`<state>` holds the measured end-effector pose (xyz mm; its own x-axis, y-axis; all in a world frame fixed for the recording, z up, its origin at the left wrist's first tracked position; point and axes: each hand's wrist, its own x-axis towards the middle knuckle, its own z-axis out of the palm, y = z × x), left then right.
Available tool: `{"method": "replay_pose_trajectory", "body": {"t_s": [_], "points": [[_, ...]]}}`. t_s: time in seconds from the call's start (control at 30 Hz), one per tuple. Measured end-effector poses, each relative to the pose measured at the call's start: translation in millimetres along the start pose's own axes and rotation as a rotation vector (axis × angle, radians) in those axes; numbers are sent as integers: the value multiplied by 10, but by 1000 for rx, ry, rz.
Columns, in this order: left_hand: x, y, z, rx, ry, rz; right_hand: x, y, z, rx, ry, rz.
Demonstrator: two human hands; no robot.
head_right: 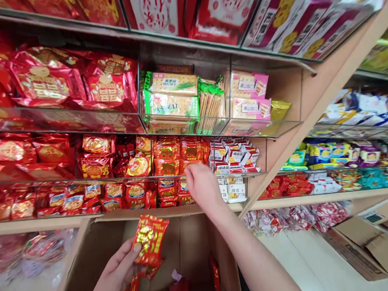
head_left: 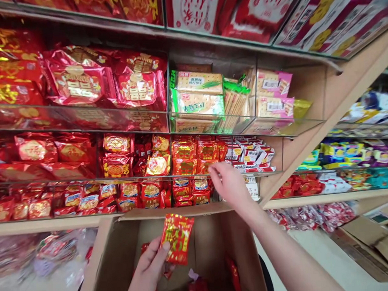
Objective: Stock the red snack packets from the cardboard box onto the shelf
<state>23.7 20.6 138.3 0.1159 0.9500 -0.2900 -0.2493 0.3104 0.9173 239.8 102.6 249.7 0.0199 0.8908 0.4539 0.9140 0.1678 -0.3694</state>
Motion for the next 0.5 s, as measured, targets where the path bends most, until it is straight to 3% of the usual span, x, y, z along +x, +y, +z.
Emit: {"method": "replay_pose_trajectory", "body": {"t_s": [0.1, 0.17, 0.4, 0.5], "points": [[1, 208, 104, 31, -128, 23, -446, -198, 154, 572, -163, 68], [-3, 281, 175, 87, -136, 59, -628, -275, 295, 816, -263, 138], [64, 232, 291, 55, 47, 104, -837, -281, 609, 1015, -27, 385], [104, 202, 244, -39, 134, 103, -1011, -293, 726, 1194, -92, 551]]}}
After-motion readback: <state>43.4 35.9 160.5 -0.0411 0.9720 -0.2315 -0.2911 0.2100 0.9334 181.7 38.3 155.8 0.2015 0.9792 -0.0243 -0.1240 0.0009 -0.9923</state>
